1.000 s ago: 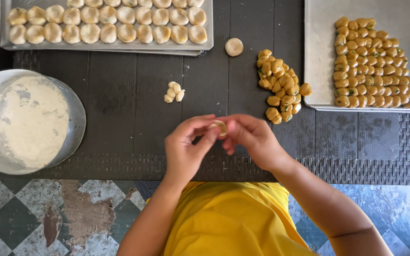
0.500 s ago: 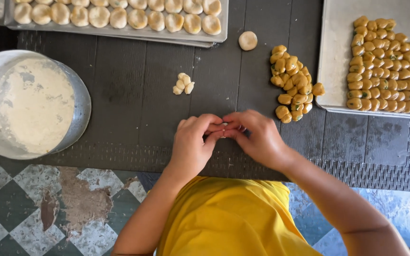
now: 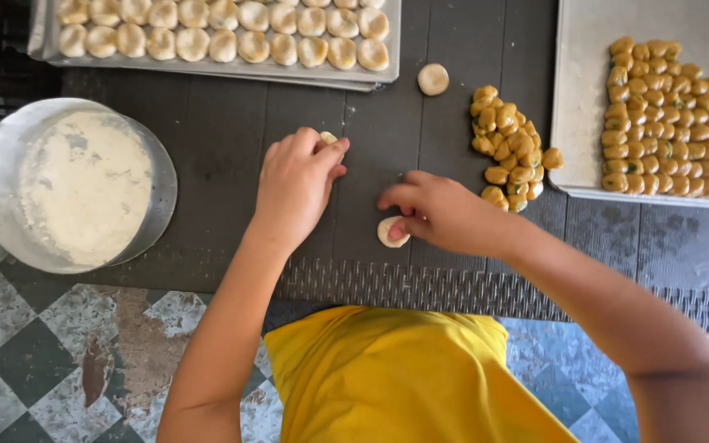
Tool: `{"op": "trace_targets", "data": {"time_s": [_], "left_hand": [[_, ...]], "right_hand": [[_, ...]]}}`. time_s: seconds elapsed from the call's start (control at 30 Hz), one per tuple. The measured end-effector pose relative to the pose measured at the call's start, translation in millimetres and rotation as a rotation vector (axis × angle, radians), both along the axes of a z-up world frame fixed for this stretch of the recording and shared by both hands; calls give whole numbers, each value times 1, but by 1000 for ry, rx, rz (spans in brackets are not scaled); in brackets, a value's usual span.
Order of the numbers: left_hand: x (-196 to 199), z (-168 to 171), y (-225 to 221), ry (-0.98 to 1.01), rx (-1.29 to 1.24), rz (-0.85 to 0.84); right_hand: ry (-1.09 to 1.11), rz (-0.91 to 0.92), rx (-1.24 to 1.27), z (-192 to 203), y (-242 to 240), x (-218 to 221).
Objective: Manually filling small dough portions with pre-rolled filling balls and pinching them into a specific shape on a production table.
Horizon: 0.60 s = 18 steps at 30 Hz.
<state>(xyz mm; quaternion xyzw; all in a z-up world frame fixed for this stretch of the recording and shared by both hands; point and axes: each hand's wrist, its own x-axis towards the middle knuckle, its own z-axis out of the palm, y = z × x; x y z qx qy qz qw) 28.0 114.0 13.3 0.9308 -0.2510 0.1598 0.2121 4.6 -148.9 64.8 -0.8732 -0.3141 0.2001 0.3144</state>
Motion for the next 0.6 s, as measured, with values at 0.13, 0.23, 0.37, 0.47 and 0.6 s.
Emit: {"op": "trace_targets", "data": {"time_s": [0.13,0.23,0.37,0.47,0.6], "left_hand": [[0,-11,4,-64,142,37],[-8,1,9,-36,140,21],[-22,20,16,175,-250,55],[-47,37,8,171,-463,73],[-79,38,-37,200,-753,105]], "right_hand": [[-486,42,12,-35,-1,-26],[-300,25,169,-19,-4,-20],[-1158,-215,170,22,-22,31],[-1156,-317,48,3,-46,72],[-31,-352,440,13,0,16]]}}
